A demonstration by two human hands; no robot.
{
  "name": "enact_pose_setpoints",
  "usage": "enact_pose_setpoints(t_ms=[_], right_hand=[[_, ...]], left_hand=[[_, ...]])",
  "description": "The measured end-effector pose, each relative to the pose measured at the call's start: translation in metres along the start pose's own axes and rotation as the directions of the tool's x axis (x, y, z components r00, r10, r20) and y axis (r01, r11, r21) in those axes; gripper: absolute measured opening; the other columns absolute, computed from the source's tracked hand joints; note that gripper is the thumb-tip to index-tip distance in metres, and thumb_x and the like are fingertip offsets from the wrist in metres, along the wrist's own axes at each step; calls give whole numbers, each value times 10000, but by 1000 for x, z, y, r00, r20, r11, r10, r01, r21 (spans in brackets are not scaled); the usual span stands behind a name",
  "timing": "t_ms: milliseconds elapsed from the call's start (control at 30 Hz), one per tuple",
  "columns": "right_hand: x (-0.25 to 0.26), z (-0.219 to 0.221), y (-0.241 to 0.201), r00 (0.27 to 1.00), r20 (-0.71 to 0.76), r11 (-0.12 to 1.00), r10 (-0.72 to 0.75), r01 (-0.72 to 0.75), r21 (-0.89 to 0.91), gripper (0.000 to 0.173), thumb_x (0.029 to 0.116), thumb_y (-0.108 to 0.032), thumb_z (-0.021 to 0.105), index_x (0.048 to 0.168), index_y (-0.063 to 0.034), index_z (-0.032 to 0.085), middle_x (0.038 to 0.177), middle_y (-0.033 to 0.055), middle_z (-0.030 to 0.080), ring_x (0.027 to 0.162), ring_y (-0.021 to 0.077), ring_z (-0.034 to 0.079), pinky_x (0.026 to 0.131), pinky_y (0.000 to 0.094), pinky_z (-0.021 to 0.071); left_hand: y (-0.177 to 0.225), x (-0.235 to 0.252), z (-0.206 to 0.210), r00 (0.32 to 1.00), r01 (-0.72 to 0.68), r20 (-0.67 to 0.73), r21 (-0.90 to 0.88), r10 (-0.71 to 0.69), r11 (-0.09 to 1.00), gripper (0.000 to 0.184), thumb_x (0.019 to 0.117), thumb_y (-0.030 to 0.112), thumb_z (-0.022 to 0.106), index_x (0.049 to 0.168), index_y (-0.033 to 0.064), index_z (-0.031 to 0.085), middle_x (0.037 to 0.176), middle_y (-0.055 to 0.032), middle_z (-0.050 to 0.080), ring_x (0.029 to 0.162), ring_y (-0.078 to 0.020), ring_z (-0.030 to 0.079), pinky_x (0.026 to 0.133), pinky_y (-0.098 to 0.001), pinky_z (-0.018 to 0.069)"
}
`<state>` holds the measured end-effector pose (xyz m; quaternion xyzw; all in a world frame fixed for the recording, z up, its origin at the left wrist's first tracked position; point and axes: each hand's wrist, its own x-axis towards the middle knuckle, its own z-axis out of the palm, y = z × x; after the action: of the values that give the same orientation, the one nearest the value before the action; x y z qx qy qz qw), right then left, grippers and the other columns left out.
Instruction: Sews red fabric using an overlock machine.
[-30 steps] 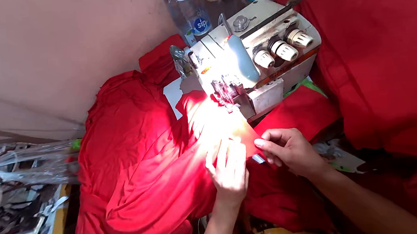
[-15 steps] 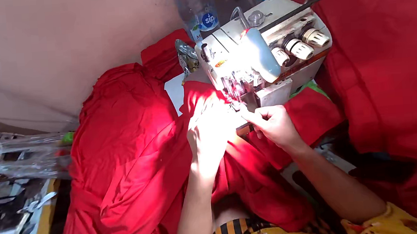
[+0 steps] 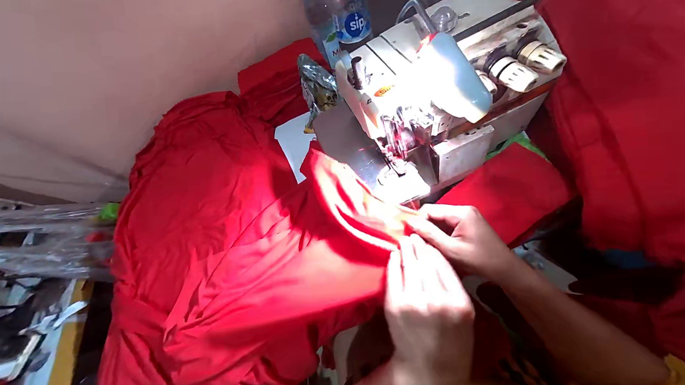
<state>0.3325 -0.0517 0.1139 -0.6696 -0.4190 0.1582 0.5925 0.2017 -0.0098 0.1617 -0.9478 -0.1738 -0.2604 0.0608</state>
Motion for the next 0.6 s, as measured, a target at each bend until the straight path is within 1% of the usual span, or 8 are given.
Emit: enact_pose_setpoints(t_ms=[167, 233, 300, 367, 400, 500, 533, 600], right_hand=[[3, -28, 12, 977, -208, 891, -48, -52, -451, 332, 994, -234, 543, 756, -36, 664, 614, 38, 562, 580, 95, 539, 566, 291, 429], [3, -34, 7, 981, -178, 899, 72, -141, -414, 343, 1008, -218, 562, 774, 7, 672, 656, 98, 596, 638, 152, 562, 632, 351, 447], [-3, -39, 7, 984, -85, 902, 159, -179, -392, 357, 1021, -250, 543, 823, 4, 698, 701, 102, 635, 667, 127, 580, 657, 321, 457], [-14, -42, 12, 994, -36, 882, 100, -105, -459, 373, 1000, -308, 516, 789, -37, 662, 635, 48, 574, 590, 110, 544, 572, 300, 428], [-17, -44, 11, 998, -39, 867, 57, -68, -494, 367, 985, -333, 524, 820, -32, 655, 648, 62, 572, 584, 158, 554, 557, 350, 440], [-12, -48, -12, 997, -76, 866, 22, -57, -497, 476, 993, -386, 599, 1207, 33, 667, 1049, 231, 676, 894, 375, 670, 769, 557, 536], [-6, -45, -21, 997, -81, 876, -12, -28, -482, 480, 992, -360, 616, 1254, 40, 657, 1141, 255, 660, 984, 400, 667, 823, 571, 537], [11, -29, -31, 978, -92, 875, -185, 122, -469, 388, 973, -283, 637, 1186, 37, 693, 1135, 229, 672, 1003, 349, 676, 834, 496, 562]], left_hand=[[13, 1, 44, 997, -82, -22, -120, 80, 989, 235, 874, -5, 608, 1021, 8, 791, 1061, -136, 779, 1021, -258, 757, 919, -377, 574], [9, -3, 53, 994, -109, -20, -198, 107, 974, 236, 856, 0, 628, 1024, 12, 792, 1067, -128, 780, 1031, -267, 754, 956, -420, 561], [-1, -10, 52, 991, -135, -23, -315, 134, 940, 238, 869, 89, 635, 1035, 28, 793, 1097, -109, 777, 1054, -256, 747, 977, -444, 549], [-19, -17, 40, 991, -124, -103, -419, 89, 900, 291, 912, 237, 601, 1019, 44, 790, 1097, -97, 777, 1046, -212, 739, 980, -406, 526], [-32, -15, 32, 984, -99, -176, -443, 22, 891, 295, 937, 256, 583, 991, 42, 779, 1066, -103, 778, 1018, -193, 724, 969, -373, 504], [-90, 18, 23, 900, 15, -398, -380, -178, 925, 243, 961, 178, 563, 873, 20, 726, 907, -113, 756, 911, -180, 707, 875, -332, 528], [-111, 34, 24, 893, 46, -401, -371, -204, 928, 232, 962, 145, 561, 895, -3, 726, 934, -134, 759, 926, -213, 714, 864, -362, 535], [-146, 63, 26, 969, 63, -192, -409, -153, 910, 259, 977, 133, 572, 1103, -38, 721, 1152, -175, 727, 1155, -337, 643, 1022, -485, 468]])
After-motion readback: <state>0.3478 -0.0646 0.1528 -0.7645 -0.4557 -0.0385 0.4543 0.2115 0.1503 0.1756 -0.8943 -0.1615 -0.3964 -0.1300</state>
